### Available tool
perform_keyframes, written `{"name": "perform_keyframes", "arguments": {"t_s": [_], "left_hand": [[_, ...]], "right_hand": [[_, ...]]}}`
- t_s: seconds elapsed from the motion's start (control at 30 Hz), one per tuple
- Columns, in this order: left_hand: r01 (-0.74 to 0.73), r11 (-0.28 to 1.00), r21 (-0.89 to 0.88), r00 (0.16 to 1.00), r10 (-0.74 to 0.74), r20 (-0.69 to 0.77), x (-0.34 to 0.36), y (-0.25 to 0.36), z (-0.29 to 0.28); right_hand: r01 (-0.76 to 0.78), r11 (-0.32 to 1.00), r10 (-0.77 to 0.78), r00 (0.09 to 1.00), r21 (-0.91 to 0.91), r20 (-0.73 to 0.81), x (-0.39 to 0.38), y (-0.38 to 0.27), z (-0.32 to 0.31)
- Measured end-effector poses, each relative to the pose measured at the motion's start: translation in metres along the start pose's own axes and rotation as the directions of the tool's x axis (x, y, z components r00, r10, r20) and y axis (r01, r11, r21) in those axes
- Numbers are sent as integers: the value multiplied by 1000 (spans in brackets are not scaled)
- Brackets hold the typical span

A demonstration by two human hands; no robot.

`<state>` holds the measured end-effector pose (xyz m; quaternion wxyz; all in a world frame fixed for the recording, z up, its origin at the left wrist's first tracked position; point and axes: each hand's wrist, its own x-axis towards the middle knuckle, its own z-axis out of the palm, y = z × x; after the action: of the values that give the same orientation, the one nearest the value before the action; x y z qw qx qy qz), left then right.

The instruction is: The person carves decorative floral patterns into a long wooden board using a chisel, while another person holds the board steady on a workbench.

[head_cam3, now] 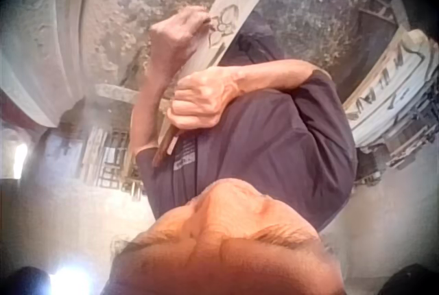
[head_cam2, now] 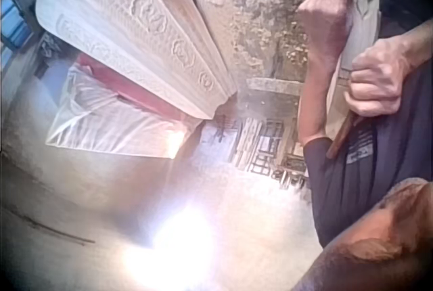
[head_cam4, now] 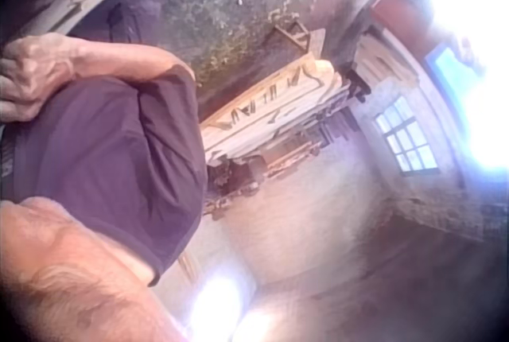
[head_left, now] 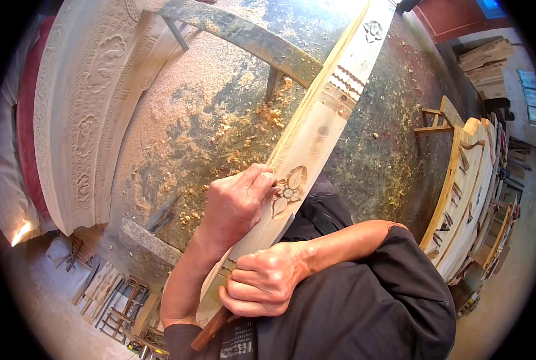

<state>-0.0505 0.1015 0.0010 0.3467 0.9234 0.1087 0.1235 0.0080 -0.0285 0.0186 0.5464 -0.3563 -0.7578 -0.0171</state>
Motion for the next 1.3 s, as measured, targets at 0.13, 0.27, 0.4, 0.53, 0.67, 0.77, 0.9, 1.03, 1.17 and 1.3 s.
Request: {"name": "perform_keyframes", "arguments": {"t_s": [0.13,0.27,0.4,0.53,0.67,0.77,0.9,1.03,1.17,1.3], "left_hand": [[185,978,95,982,-179,-65,2,-3,7],[433,902,-5,880,-423,-216,-6,-13,-6],[502,808,-308,834,-547,-76,-51,-12,-40],[670,416,-615,660,-713,236,-95,2,-61],[544,345,-764,754,-601,265,-128,18,-77],[349,54,-936,695,-684,220,-140,43,-58],[420,28,-907,605,-753,257,-169,41,-41],[377,74,-923,609,-771,187,-170,42,-36],[335,126,-934,635,-762,125,-152,49,-38],[456,38,-889,546,-801,246,-146,57,-48]], "right_hand": [[10,1000,-10,1000,25,7,1,5,2],[-20,1000,19,999,20,47,-2,17,6],[-89,996,90,995,-27,52,-1,30,18],[-153,988,154,988,-23,22,-4,45,36],[-227,974,228,972,-22,58,-1,52,36],[-246,969,246,969,-19,29,-3,52,46],[-277,961,277,959,-19,52,-2,55,38],[-301,953,302,953,12,-27,8,62,26],[-349,928,372,898,132,-236,17,66,14],[-253,950,223,960,-183,-168,15,56,3]]}}
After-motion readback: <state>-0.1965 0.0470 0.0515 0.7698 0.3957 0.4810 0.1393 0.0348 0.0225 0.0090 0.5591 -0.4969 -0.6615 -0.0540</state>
